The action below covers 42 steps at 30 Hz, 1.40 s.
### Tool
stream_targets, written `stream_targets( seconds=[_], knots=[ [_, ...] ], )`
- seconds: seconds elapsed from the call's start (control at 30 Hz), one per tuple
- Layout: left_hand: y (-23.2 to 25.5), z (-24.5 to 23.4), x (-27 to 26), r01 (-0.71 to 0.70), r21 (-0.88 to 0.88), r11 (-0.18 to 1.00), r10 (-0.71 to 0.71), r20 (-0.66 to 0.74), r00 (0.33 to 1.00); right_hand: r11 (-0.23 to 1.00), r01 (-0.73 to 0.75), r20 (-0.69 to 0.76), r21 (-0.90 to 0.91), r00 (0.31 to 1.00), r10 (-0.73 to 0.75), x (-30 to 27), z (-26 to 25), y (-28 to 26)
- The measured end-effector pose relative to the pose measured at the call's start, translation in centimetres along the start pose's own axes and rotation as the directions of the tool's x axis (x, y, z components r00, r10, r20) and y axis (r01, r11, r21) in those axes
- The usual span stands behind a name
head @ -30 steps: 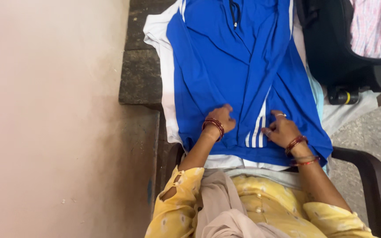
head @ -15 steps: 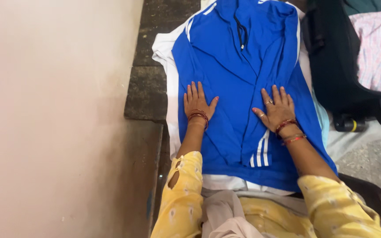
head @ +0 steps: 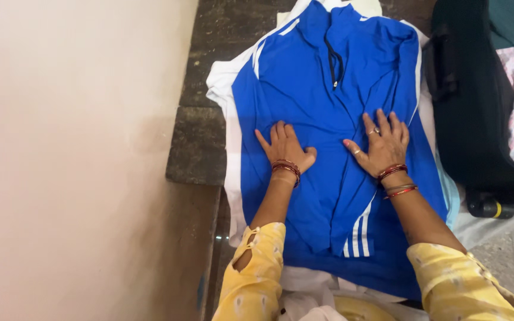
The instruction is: The person folds a blue tracking top and a white dress on their lap, placing them together.
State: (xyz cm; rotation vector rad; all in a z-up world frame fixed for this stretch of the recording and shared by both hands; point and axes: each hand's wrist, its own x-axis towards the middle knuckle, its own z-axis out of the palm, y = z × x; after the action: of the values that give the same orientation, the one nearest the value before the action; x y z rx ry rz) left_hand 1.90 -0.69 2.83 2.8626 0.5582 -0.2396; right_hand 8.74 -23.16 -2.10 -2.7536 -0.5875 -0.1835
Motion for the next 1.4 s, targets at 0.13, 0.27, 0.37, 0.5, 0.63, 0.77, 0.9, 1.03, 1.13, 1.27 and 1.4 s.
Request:
stream_targets(
  seconds=[0.13,0.27,0.37,0.5,0.63,0.77,0.9,1.03,1.13,1.27,1.4],
  knots=[
    [-0.8,0.7,1.9,-0.175,-0.144,0.974,0.129,-0.279,0.952,0.988,0.148,-0.099,0.041,0.985,-0.143,2.9,0.4,0.2],
    [-1.7,2.4,2.4,-0.194,-0.115,0.974,0.156,-0.281,0.947,0.946,0.322,0.012,-0.025,0.947,-0.322,7.5,2.7,0.0],
    [-1.8,2.8,2.5,-0.162,-0.125,0.979,0.128,-0.244,0.961,0.977,0.206,0.127,-0.062,0.972,-0.197,10.9,3.6,-0.6],
    [-1.7,2.3,2.5,-0.151,-0.137,0.979,0.115,-0.236,0.965,1.0,0.022,0.124,0.001,0.992,-0.022,13.2,3.9,-2.6],
    [-1.5,1.7,2.2,-0.152,-0.135,0.979,0.117,-0.235,0.965,0.973,0.233,0.062,-0.007,0.971,-0.232,14.8,5.4,-4.6],
    [-1.5,1.4,2.4,-0.151,-0.155,0.976,0.113,-0.228,0.967,0.988,0.151,0.095,-0.032,0.984,-0.148,17.8,7.1,-4.9],
    [-1.6,1.9,2.4,-0.172,-0.169,0.97,0.126,-0.253,0.959,0.993,0.12,0.156,0.016,0.98,-0.122,20.0,7.9,-4.6],
    [-1.6,1.8,2.2,-0.212,-0.188,0.959,0.145,-0.314,0.938,0.944,0.214,0.121,0.253,0.961,-0.25,18.8,5.5,-2.4],
    [-1.6,1.4,2.2,-0.2,-0.148,0.969,0.161,-0.24,0.957,0.979,0.064,-0.003,0.193,0.998,-0.065,15.4,3.5,-1.0],
    [-1.4,1.7,2.5,-0.175,-0.107,0.979,0.151,-0.202,0.968,0.995,-0.091,0.05,-0.028,0.994,0.093,14.3,4.6,0.7],
    [-1.4,1.7,2.5,-0.184,-0.11,0.977,0.156,-0.225,0.962,0.993,-0.098,0.125,-0.06,0.987,0.105,15.5,5.7,1.9]
  ],
)
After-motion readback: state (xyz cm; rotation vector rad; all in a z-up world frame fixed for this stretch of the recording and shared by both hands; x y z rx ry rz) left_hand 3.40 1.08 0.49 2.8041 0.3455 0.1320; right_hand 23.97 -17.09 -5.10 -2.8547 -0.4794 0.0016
